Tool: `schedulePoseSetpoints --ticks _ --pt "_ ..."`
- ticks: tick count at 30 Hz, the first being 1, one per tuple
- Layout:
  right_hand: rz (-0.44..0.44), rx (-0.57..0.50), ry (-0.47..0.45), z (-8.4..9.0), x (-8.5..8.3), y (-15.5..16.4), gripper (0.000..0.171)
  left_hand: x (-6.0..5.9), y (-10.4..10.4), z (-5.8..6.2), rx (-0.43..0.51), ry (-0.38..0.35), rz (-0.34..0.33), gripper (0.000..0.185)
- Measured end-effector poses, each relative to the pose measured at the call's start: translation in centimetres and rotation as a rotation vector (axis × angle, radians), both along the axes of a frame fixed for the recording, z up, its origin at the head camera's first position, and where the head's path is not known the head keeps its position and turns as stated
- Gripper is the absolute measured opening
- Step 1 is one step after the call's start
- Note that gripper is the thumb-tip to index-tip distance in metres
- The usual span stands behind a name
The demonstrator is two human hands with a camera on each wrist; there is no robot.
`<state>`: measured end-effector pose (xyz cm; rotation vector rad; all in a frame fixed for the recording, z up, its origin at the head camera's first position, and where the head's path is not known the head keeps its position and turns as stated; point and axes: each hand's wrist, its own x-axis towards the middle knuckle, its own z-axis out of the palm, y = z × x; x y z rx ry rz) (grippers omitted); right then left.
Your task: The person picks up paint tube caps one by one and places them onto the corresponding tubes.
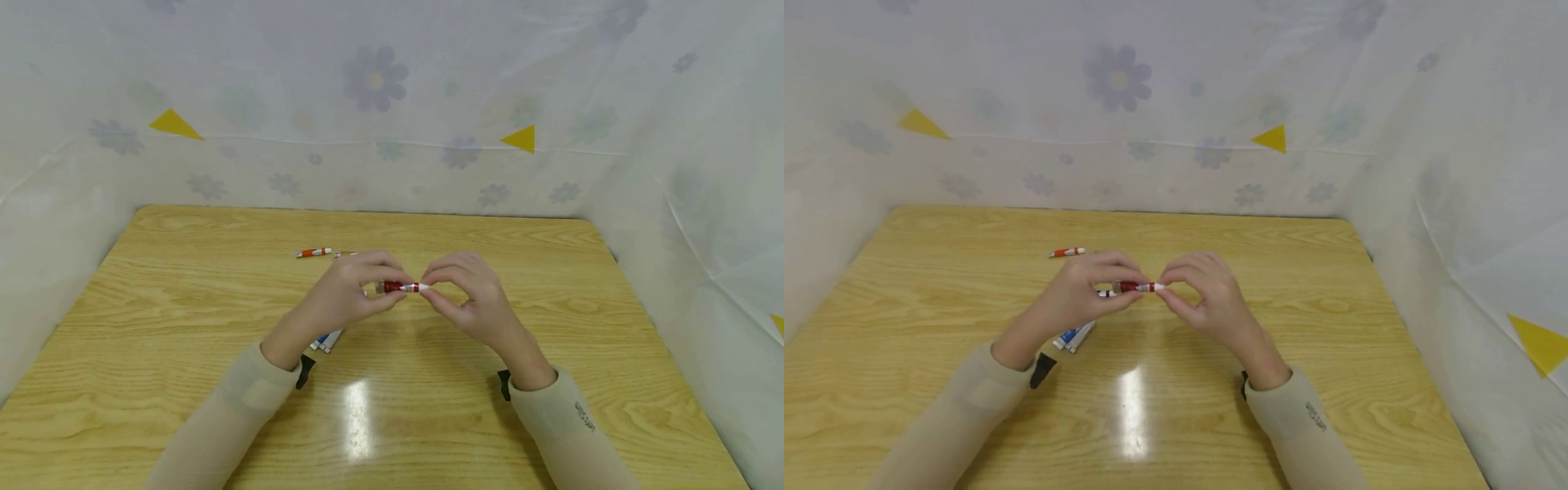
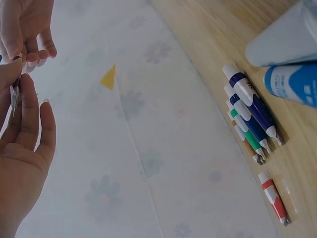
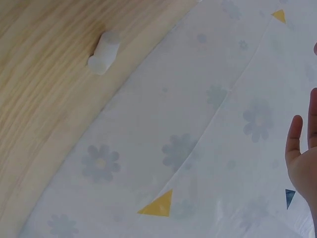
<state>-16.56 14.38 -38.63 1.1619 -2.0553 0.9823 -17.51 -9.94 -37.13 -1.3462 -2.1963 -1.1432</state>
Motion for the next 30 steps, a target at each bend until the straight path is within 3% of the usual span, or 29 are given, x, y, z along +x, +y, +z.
schedulePoseSetpoints --ticks 6,13,20,30 --pt "-0.016 -0.005 0.005 0.0 0.0 -0.1 0.031 0.0 0.1 0.0 0.016 0.136 0.006 0.015" --pt "-0.052 -0.011 -0.006 -0.4 -0.1 -0.3 0.023 -0.6 -0.3 -0.1 -0.012 0.188 0.030 0.014" --pt "-0.082 0.031 -0.067 -0.4 0.1 0.1 0.007 -1.5 -2.0 0.2 -0.048 0.159 0.106 0.012" --pt "-0.071 0.007 -0.068 -0.3 0.0 0.2 0.005 -2.8 -5.2 0.4 -0.038 0.035 0.216 0.020"
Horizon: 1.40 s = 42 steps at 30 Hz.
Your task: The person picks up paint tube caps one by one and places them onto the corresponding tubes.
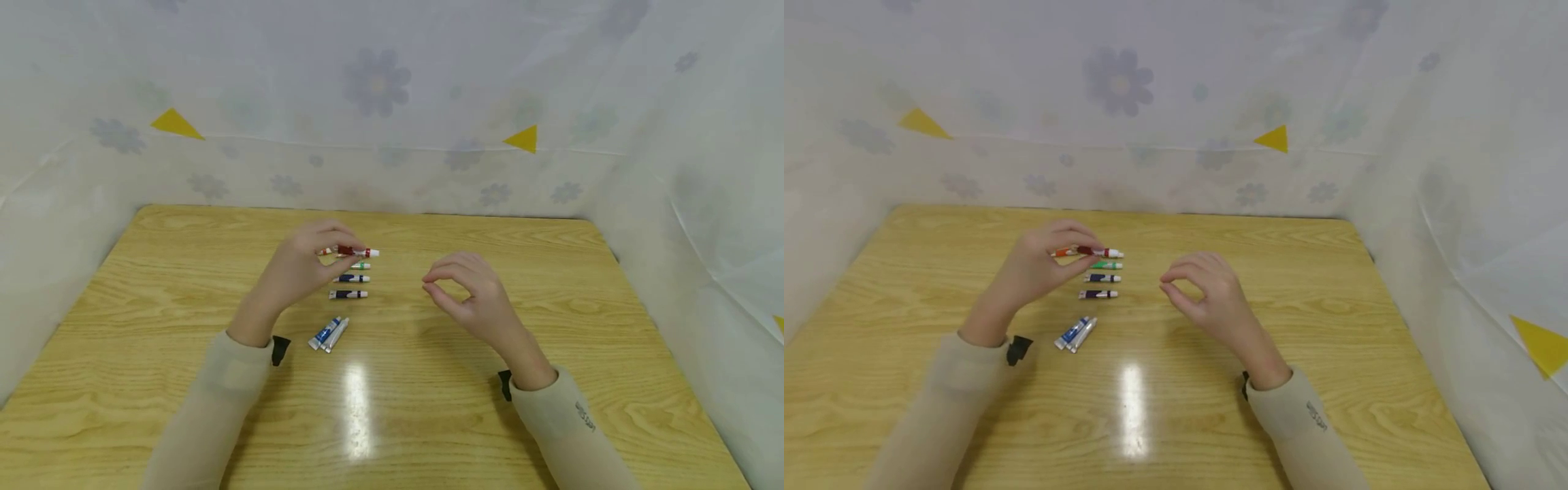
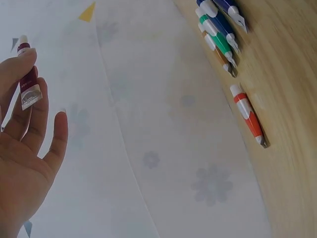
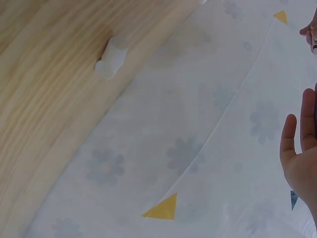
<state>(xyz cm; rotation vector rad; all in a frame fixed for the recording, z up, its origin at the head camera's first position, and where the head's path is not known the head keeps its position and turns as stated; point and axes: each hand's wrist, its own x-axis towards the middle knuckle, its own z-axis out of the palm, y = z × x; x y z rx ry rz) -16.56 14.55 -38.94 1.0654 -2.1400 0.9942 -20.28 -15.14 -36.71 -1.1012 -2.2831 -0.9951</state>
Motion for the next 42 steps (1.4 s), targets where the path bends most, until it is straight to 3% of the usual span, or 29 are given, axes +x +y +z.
schedulePoseSetpoints --ticks 10,14,23,42 --pt "-0.002 0.003 0.003 -0.1 -0.1 0.2 0.015 -1.0 -1.6 -0.6 -0.022 -0.056 0.088 0.022" --pt "-0.004 0.009 0.003 -0.1 -0.1 0.3 0.007 -1.1 -2.3 -0.8 -0.038 -0.103 0.142 0.021" --pt "-0.028 0.047 -0.023 -0.4 -1.1 1.6 0.025 -1.6 -3.8 -1.0 -0.027 -0.170 0.186 0.018" --pt "-0.084 0.062 -0.038 -0.1 -1.7 3.3 0.025 -2.3 -5.5 -1.9 -0.095 -0.342 0.309 0.016"
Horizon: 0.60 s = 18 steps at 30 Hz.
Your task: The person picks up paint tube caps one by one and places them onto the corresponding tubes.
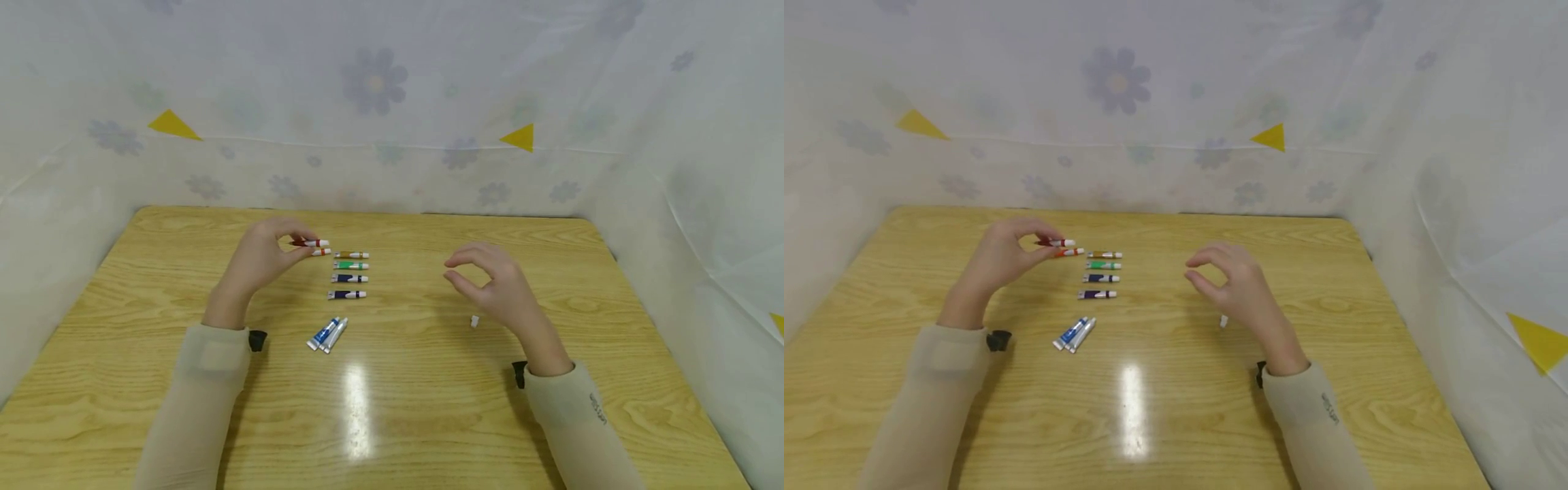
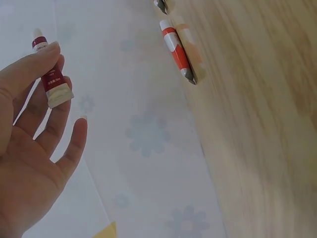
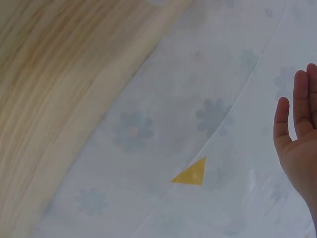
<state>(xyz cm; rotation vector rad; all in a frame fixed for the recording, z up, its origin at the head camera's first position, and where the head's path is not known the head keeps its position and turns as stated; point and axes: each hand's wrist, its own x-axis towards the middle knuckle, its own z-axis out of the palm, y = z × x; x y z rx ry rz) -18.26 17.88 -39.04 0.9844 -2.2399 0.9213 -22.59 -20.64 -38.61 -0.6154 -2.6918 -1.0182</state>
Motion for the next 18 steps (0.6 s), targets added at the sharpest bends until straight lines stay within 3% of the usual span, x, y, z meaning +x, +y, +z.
schedulePoseSetpoints --ticks 18 --pt "-0.055 0.121 -0.124 0.0 -0.4 1.7 0.019 0.0 -0.5 0.0 -0.091 -0.106 0.024 0.013"
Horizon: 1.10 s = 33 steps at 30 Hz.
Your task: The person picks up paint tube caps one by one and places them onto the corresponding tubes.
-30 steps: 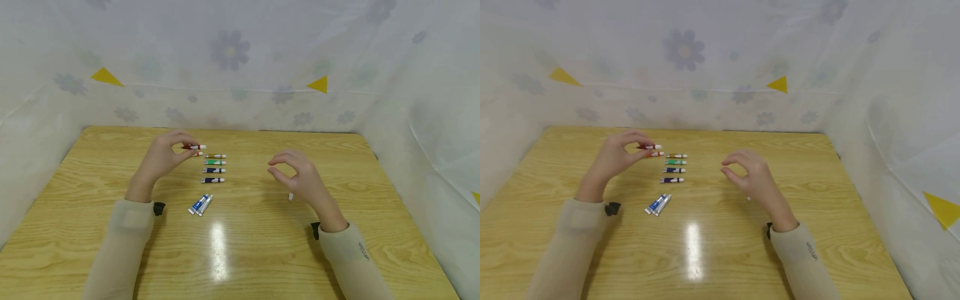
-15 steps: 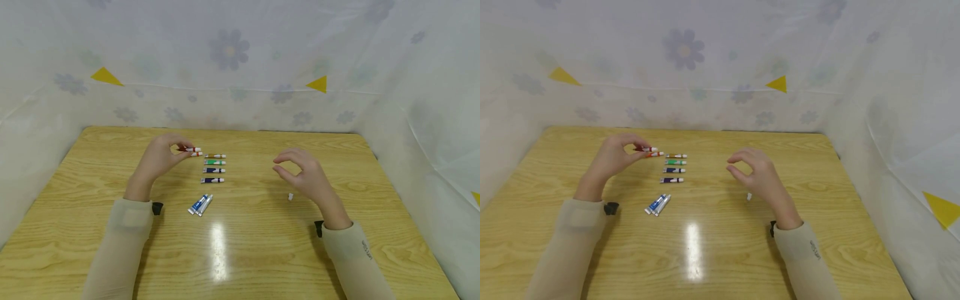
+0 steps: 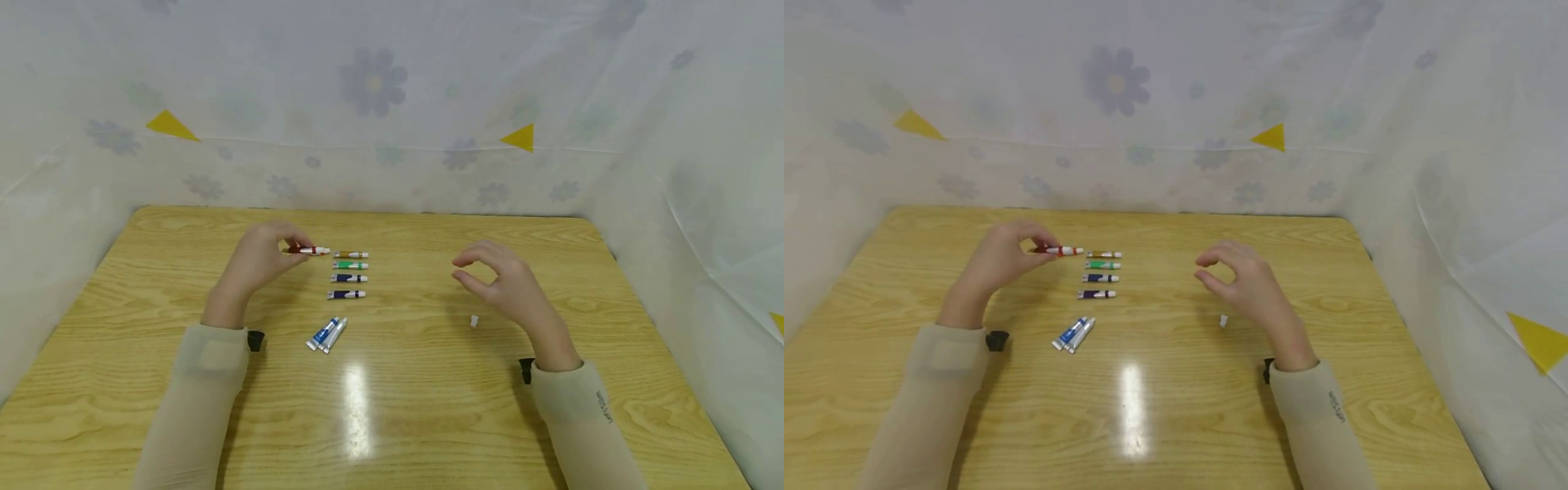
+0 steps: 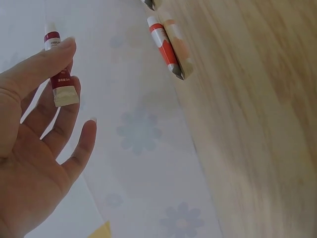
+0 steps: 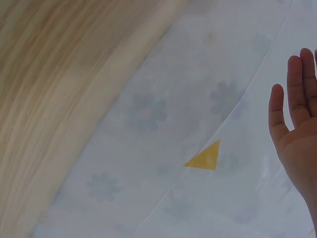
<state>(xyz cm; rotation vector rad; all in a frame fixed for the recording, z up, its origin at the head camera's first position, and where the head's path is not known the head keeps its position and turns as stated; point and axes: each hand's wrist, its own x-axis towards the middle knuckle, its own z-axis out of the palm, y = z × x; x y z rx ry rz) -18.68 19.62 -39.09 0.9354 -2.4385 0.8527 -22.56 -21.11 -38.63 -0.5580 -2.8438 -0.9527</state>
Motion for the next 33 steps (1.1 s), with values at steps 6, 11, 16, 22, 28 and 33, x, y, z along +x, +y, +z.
schedulePoseSetpoints --ticks 6,11,16,22,28,33 --pt "-0.028 0.056 -0.101 0.2 0.2 0.5 0.014 -0.1 -0.2 -0.1 -0.008 -0.041 -0.014 0.013" --pt "-0.042 0.106 -0.210 0.3 0.3 0.8 0.011 -0.2 -0.3 -0.3 -0.016 -0.086 -0.004 0.014" --pt "-0.056 0.147 -0.349 0.4 0.3 1.0 0.012 -0.3 -0.5 -0.6 0.002 -0.114 -0.009 0.015" --pt "-0.109 0.218 -0.566 0.5 0.4 1.4 0.017 -0.5 -0.7 -1.1 0.004 -0.143 -0.030 0.016" --pt "-0.102 0.287 -0.684 0.1 0.3 2.0 0.021 -0.6 -0.5 -1.2 0.004 -0.196 -0.025 0.017" --pt "-0.059 0.330 -0.760 -0.1 0.3 2.4 0.017 -0.7 -0.4 -1.3 -0.008 -0.198 -0.037 0.017"
